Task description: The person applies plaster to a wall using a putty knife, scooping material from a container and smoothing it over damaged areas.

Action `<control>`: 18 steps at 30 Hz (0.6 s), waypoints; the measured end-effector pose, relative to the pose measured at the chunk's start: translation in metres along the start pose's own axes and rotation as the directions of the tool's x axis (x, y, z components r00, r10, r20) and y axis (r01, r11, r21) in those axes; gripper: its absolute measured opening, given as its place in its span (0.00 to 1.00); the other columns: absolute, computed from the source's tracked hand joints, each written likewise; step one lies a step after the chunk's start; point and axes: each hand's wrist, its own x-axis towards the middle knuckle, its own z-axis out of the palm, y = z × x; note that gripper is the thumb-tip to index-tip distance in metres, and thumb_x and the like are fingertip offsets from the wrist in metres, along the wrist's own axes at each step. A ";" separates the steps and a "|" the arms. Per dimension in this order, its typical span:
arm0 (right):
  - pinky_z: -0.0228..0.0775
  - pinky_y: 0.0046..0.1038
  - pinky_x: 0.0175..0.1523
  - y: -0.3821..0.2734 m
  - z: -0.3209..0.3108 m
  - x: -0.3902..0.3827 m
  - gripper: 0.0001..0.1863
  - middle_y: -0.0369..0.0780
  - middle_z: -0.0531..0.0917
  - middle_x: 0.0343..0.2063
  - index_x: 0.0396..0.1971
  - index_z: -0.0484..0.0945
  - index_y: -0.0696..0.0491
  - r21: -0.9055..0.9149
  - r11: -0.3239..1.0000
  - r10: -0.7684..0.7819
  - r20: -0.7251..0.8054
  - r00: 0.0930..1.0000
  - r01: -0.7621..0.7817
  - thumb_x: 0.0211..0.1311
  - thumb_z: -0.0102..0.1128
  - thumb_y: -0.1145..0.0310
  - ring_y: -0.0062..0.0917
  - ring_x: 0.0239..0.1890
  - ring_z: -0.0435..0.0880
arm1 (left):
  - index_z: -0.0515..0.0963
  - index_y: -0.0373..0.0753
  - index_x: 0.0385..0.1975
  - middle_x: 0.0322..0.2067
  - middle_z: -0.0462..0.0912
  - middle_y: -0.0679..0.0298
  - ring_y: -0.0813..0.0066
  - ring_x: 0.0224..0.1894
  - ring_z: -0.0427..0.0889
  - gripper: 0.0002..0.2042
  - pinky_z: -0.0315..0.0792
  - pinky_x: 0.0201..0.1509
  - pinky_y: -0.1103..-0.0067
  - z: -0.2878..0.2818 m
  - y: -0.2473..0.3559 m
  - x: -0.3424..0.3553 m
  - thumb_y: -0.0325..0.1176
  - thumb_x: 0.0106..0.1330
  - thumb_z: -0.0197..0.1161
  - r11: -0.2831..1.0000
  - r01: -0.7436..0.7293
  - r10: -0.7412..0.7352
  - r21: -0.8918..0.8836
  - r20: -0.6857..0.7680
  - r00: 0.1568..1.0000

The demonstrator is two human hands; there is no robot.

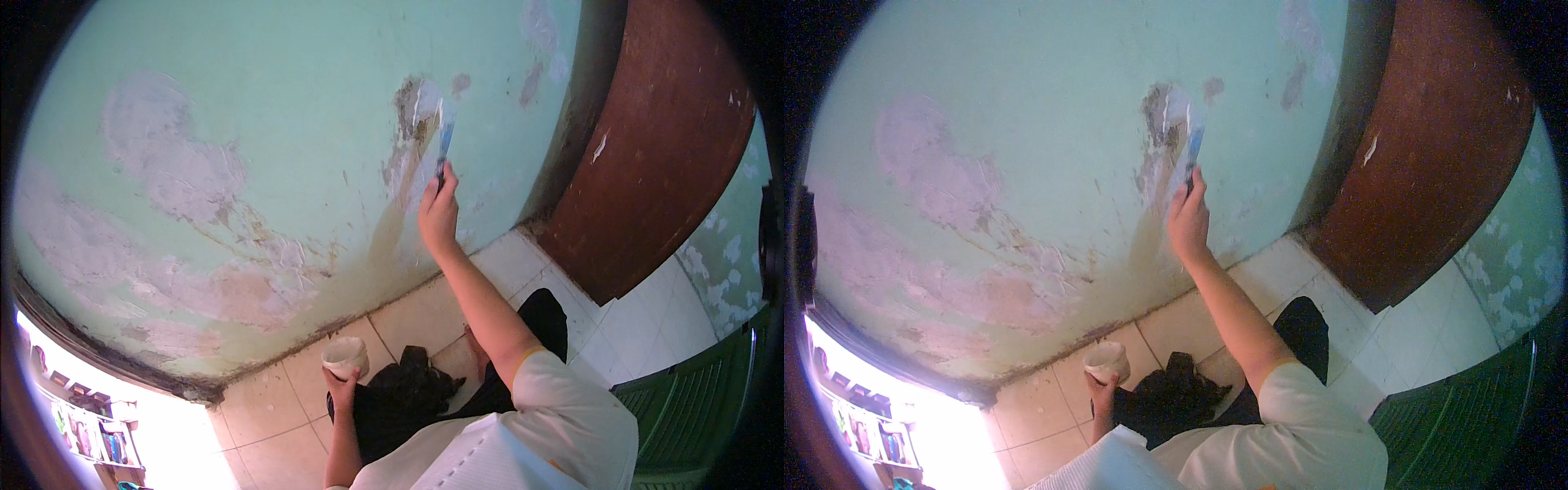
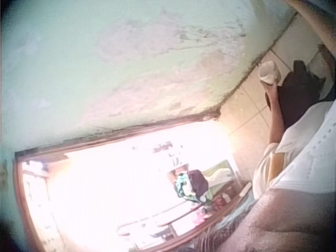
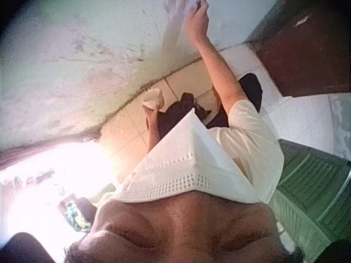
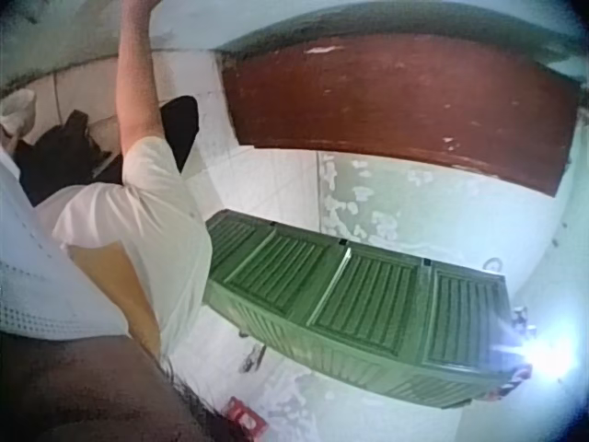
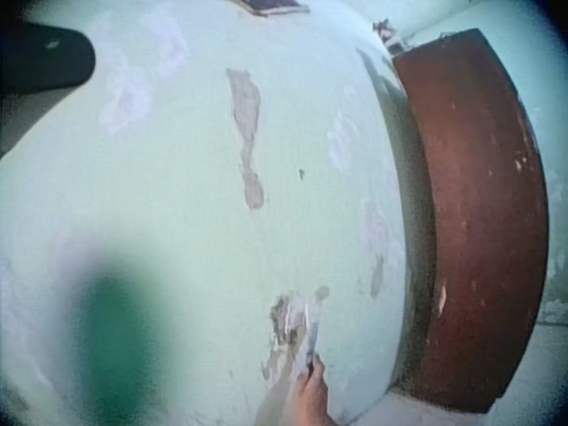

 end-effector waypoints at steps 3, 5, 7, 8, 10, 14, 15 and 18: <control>0.73 0.47 0.51 0.014 0.009 0.037 0.24 0.62 0.76 0.50 0.63 0.56 0.60 -0.102 0.993 -0.058 -0.032 0.998 0.055 0.73 0.44 0.65 0.56 0.48 0.79 | 0.61 0.34 0.61 0.55 0.71 0.52 0.59 0.58 0.71 0.42 0.66 0.63 0.68 0.012 0.005 0.003 0.40 0.48 0.78 0.998 0.066 -0.066 0.017 -0.011 0.998; 0.74 0.47 0.51 0.020 0.015 0.008 0.25 0.63 0.76 0.50 0.63 0.56 0.61 -0.185 0.983 0.027 0.094 0.995 -0.009 0.72 0.44 0.65 0.55 0.49 0.79 | 0.61 0.34 0.61 0.55 0.71 0.52 0.59 0.58 0.71 0.42 0.65 0.63 0.68 0.017 0.011 0.002 0.39 0.48 0.78 0.996 0.075 -0.075 -0.037 0.006 0.997; 0.75 0.47 0.51 0.023 0.017 -0.024 0.25 0.63 0.74 0.52 0.62 0.56 0.63 -0.210 0.977 0.083 0.178 0.980 -0.045 0.72 0.44 0.65 0.57 0.50 0.78 | 0.61 0.34 0.61 0.55 0.71 0.52 0.59 0.58 0.71 0.41 0.65 0.63 0.68 0.017 0.013 0.005 0.38 0.48 0.78 0.997 0.061 -0.061 -0.054 0.005 0.998; 0.75 0.47 0.51 0.024 0.013 -0.034 0.25 0.63 0.74 0.53 0.62 0.56 0.62 -0.189 0.981 0.070 0.159 0.985 -0.039 0.72 0.44 0.65 0.57 0.50 0.78 | 0.61 0.34 0.61 0.55 0.71 0.52 0.59 0.58 0.71 0.41 0.65 0.63 0.68 0.016 0.013 0.005 0.38 0.48 0.78 0.998 0.046 -0.046 -0.044 0.007 0.999; 0.75 0.47 0.51 0.028 0.003 -0.047 0.25 0.63 0.73 0.53 0.63 0.57 0.62 -0.149 0.988 0.044 0.117 0.992 -0.026 0.71 0.44 0.66 0.58 0.50 0.78 | 0.61 0.34 0.61 0.55 0.71 0.52 0.59 0.58 0.72 0.41 0.66 0.63 0.68 0.012 0.012 0.004 0.38 0.48 0.78 0.999 0.037 -0.037 -0.020 0.013 0.999; 0.75 0.44 0.51 0.003 -0.007 -0.006 0.23 0.61 0.76 0.51 0.63 0.57 0.60 -0.051 0.999 -0.013 0.023 1.000 0.014 0.73 0.43 0.65 0.56 0.50 0.79 | 0.61 0.34 0.61 0.55 0.71 0.53 0.59 0.58 0.72 0.41 0.66 0.62 0.69 0.012 0.017 0.001 0.38 0.49 0.78 0.999 0.033 -0.033 0.012 0.021 0.999; 0.75 0.44 0.51 -0.006 -0.006 0.012 0.23 0.61 0.76 0.51 0.63 0.57 0.60 -0.054 0.999 -0.005 0.025 1.000 0.007 0.73 0.43 0.66 0.56 0.50 0.79 | 0.61 0.34 0.61 0.55 0.71 0.53 0.59 0.58 0.72 0.41 0.66 0.62 0.69 0.011 0.019 0.000 0.38 0.49 0.78 0.999 0.029 -0.029 0.019 0.021 0.999; 0.76 0.43 0.50 -0.006 0.007 0.027 0.24 0.62 0.76 0.50 0.63 0.57 0.61 -0.136 0.990 -0.040 0.056 0.998 0.047 0.72 0.44 0.66 0.55 0.49 0.79 | 0.60 0.34 0.62 0.55 0.71 0.53 0.59 0.58 0.72 0.42 0.66 0.62 0.69 0.013 0.022 0.001 0.38 0.49 0.78 0.997 0.080 -0.079 -0.013 0.015 0.997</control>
